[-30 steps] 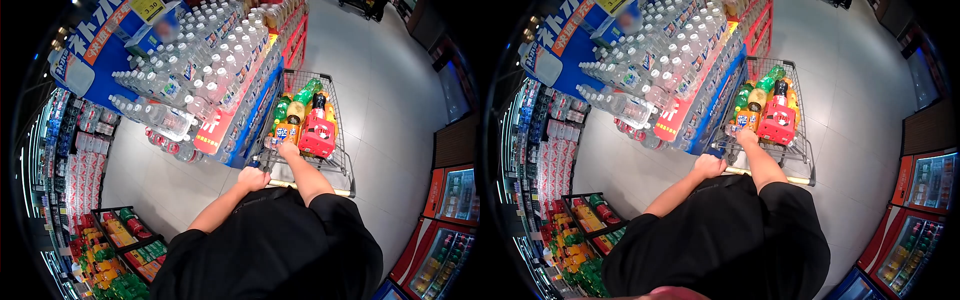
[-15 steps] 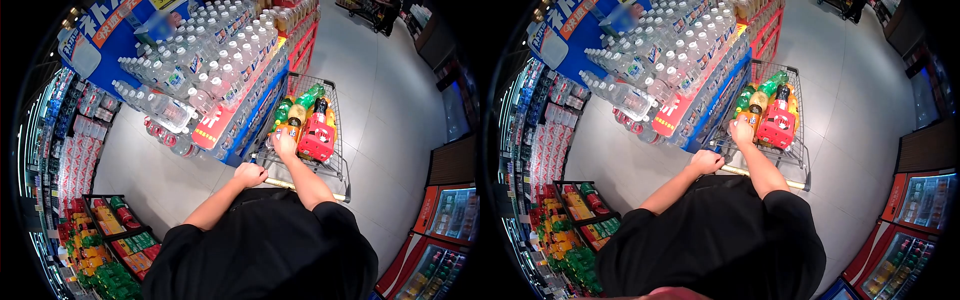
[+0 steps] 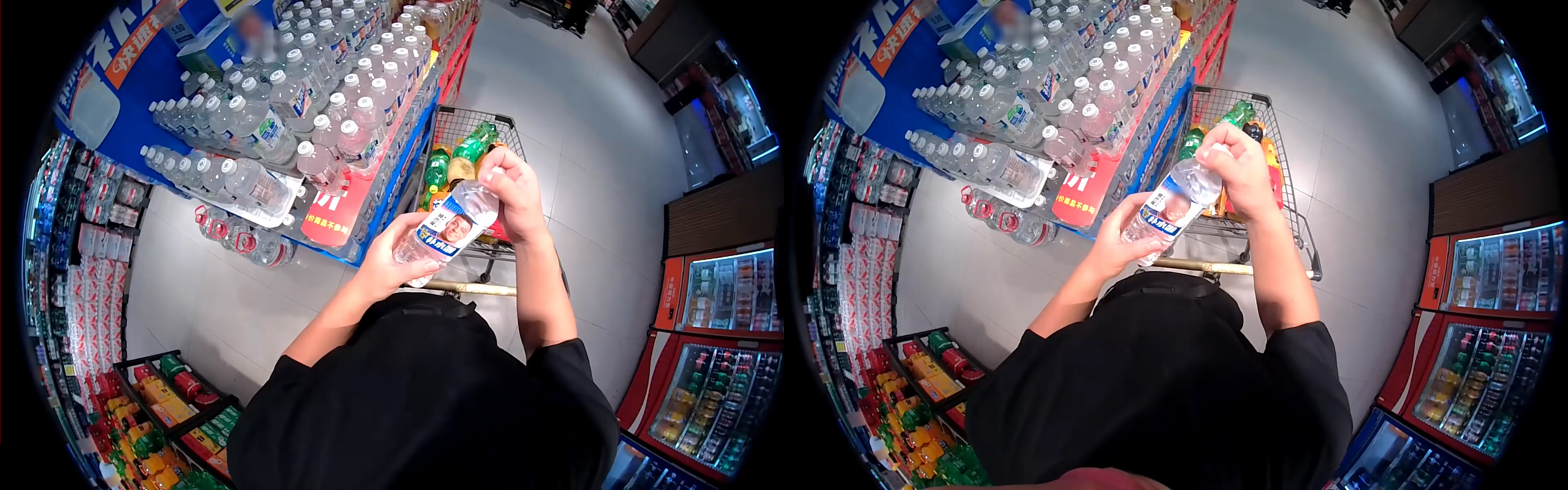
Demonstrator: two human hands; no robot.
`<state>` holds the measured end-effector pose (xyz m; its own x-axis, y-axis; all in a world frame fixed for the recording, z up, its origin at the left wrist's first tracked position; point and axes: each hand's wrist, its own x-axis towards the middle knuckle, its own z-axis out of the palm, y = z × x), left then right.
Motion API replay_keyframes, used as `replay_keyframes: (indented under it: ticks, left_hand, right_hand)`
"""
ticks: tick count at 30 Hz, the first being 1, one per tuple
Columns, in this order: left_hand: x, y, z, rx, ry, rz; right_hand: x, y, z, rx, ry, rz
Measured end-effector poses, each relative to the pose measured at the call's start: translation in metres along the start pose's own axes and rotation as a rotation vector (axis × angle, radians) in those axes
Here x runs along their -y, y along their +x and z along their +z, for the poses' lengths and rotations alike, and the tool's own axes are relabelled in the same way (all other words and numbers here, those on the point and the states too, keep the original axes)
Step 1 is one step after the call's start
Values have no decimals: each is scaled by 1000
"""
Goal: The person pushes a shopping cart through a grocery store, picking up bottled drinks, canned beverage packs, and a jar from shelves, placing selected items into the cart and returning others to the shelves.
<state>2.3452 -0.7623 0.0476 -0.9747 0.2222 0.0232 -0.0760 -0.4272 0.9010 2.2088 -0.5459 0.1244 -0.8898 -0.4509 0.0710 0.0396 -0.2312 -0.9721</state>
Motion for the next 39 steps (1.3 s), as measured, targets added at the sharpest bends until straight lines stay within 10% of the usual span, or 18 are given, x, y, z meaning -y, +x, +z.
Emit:
replay_keyframes:
  ticks: [5, 20, 24, 27, 35, 39]
  left_hand:
    - [-13, -18, 15, -205, -61, 59]
    - [-40, -65, -12, -142, -176, 77]
    - [-55, -65, -9, -321, 918, 522]
    - [-50, -64, -8, -281, 1163, 732]
    - [-43, -58, 8, -298, 1386, 1039]
    - [-36, -59, -7, -397, 1153, 841]
  right_hand:
    - [-24, 0, 40, -273, 3, -40]
    - [-41, -45, 103, -77, 214, 187]
    - [-32, -38, 121, -92, 520, 250]
    - [-44, -24, 117, 56, 895, 298]
    - [-75, -19, 112, 281, 1164, 458]
    - [-70, -18, 113, 127, 825, 395]
